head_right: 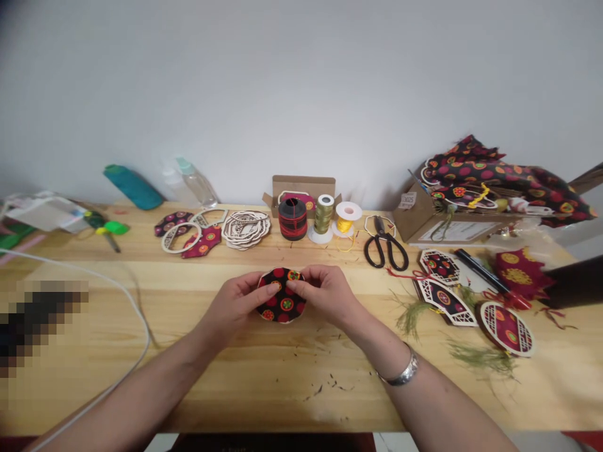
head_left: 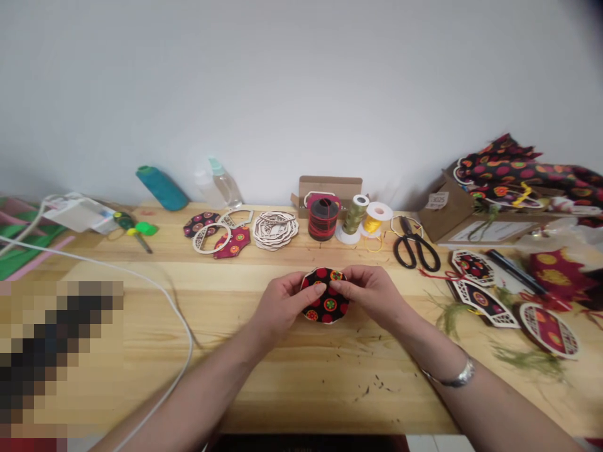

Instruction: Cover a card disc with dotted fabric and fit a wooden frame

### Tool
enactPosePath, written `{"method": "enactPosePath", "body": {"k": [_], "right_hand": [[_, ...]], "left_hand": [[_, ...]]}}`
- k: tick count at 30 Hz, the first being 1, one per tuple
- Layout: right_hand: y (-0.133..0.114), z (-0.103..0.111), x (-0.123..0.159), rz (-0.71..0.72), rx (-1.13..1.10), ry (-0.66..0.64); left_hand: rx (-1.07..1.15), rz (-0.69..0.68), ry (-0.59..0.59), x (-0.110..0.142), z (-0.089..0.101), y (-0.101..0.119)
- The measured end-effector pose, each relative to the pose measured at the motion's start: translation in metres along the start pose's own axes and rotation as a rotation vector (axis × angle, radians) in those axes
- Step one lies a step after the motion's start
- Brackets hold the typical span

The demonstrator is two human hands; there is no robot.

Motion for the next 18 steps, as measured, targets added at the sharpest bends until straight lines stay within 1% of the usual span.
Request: {"method": "enactPosePath", "body": {"k": [3,7,11,18], "right_hand": [[0.001,0.000,-0.001,-0.006,0.021,0.015],[0.002,0.000,-0.001,-0.002,0.053,0.031],[0.002,0.001,-0.001,0.002,0.072,0.035],[0.003,-0.001,-0.001,-0.012,0.062,0.024]], "left_hand": [[-0.014,-0.038,0.057,-0.001,0.007,0.005],[-0.062,-0.039,0.120,0.000,0.015,0.005],[-0.109,-0.025,0.125,0.000,0.017,0.003],[-0.118,-0.054,0.119,0.000,0.016,0.005]]}}
Point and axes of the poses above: each hand's wrist, its own x-axis away from the middle knuckle, its own z-axis out of the back of the hand, y = z × x, the point moved 10 cm from there along -x, towards the middle knuckle, and after that the axes turned 13 degrees about -z, right-handed, at the moved point
